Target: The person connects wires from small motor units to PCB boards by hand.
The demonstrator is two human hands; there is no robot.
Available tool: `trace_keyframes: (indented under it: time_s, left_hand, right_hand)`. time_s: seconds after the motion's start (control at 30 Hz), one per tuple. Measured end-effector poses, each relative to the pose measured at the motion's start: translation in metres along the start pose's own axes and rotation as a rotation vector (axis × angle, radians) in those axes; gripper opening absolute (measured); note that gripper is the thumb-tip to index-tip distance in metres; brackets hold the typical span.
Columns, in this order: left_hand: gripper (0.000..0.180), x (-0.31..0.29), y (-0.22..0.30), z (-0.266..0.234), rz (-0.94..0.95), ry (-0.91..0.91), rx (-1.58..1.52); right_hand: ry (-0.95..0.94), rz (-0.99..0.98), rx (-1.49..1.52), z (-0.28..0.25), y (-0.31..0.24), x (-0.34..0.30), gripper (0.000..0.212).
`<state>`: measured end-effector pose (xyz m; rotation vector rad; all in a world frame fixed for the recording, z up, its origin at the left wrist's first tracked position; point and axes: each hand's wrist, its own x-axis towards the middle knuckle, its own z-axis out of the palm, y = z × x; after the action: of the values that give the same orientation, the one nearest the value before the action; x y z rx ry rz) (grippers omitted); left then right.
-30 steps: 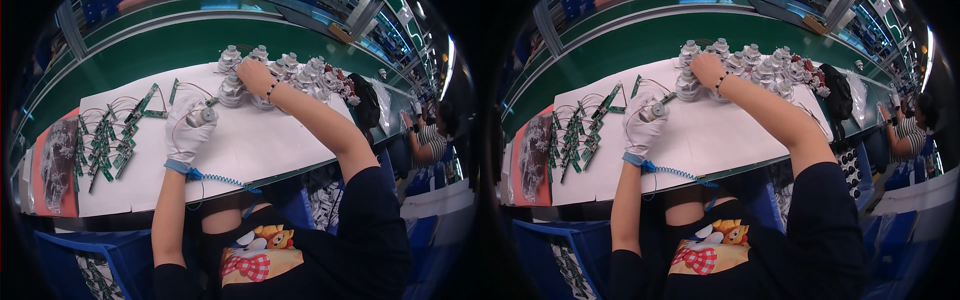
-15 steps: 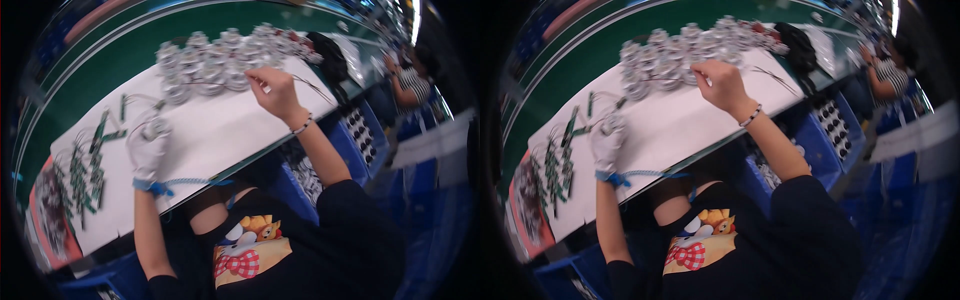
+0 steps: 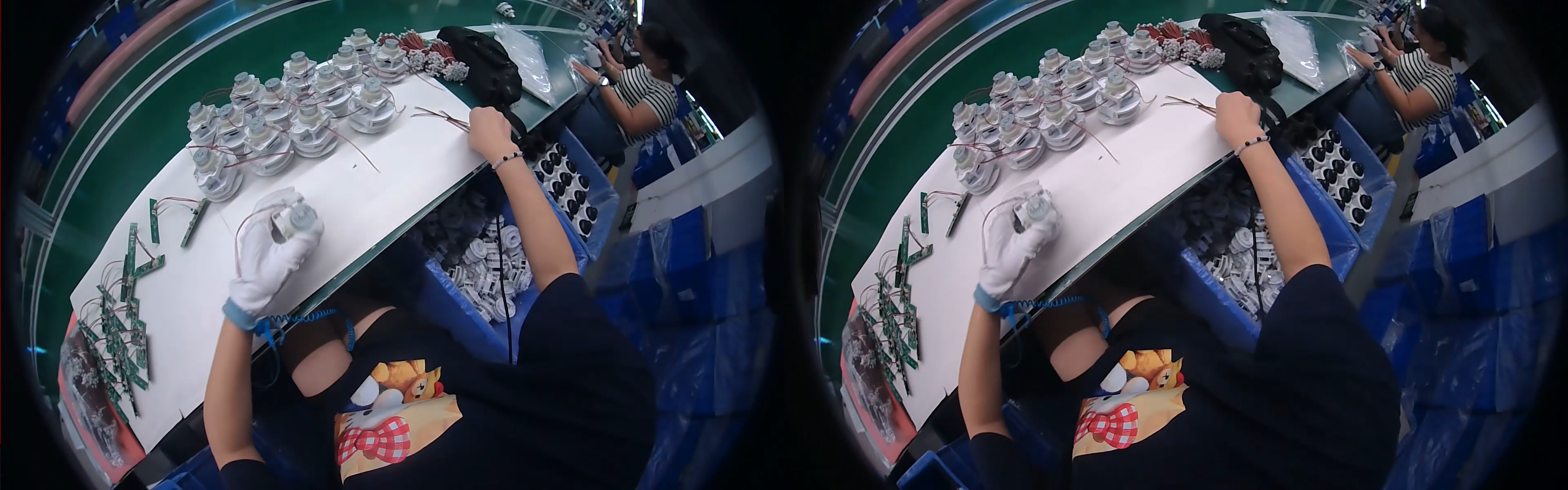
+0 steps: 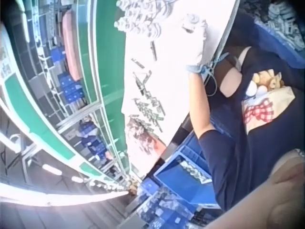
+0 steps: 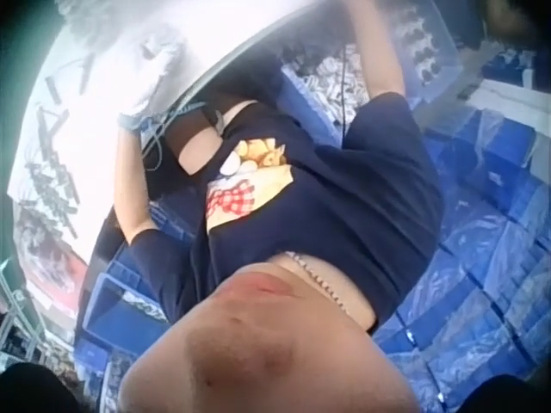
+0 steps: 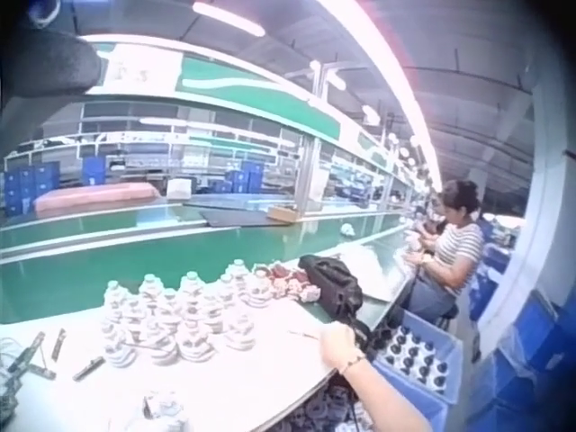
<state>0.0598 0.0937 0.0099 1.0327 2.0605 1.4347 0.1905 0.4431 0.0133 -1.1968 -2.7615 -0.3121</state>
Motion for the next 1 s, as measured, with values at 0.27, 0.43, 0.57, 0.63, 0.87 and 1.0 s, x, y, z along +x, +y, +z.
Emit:
trace_keyframes:
  time_s: [0.27,0.43,0.57,0.63,0.87,1.0]
  left_hand:
    - [0.04,-0.02,0.008,0.007,0.055,0.25,0.115]
    - [0.055,-0.059,-0.009,-0.012,0.044,0.305,0.392]
    - [0.046,-0.093,0.001,-0.023,-0.073,0.426,-0.026]
    - [0.044,-0.107,-0.012,-0.037,-0.061,0.554,-0.003]
    - [0.039,-0.109,0.0,-0.042,0.128,0.972,-0.051]
    - [0.037,-0.11,0.01,-0.034,0.16,0.955,-0.018]
  right_hand:
    - [0.225,-0.342,0.199,0.029,0.025,0.009,0.015]
    - [0.355,-0.322,0.378,0.02,0.05,0.004,0.015]
    - [0.255,-0.072,0.461,0.022,0.071,-0.003,0.016]
    - [0.234,-0.011,0.517,0.028,0.078,-0.003,0.016]
    - [-0.217,0.278,1.646,0.038,0.045,-0.01,0.018]
    - [0.489,-0.248,0.718,0.028,-0.004,-0.019,0.015]
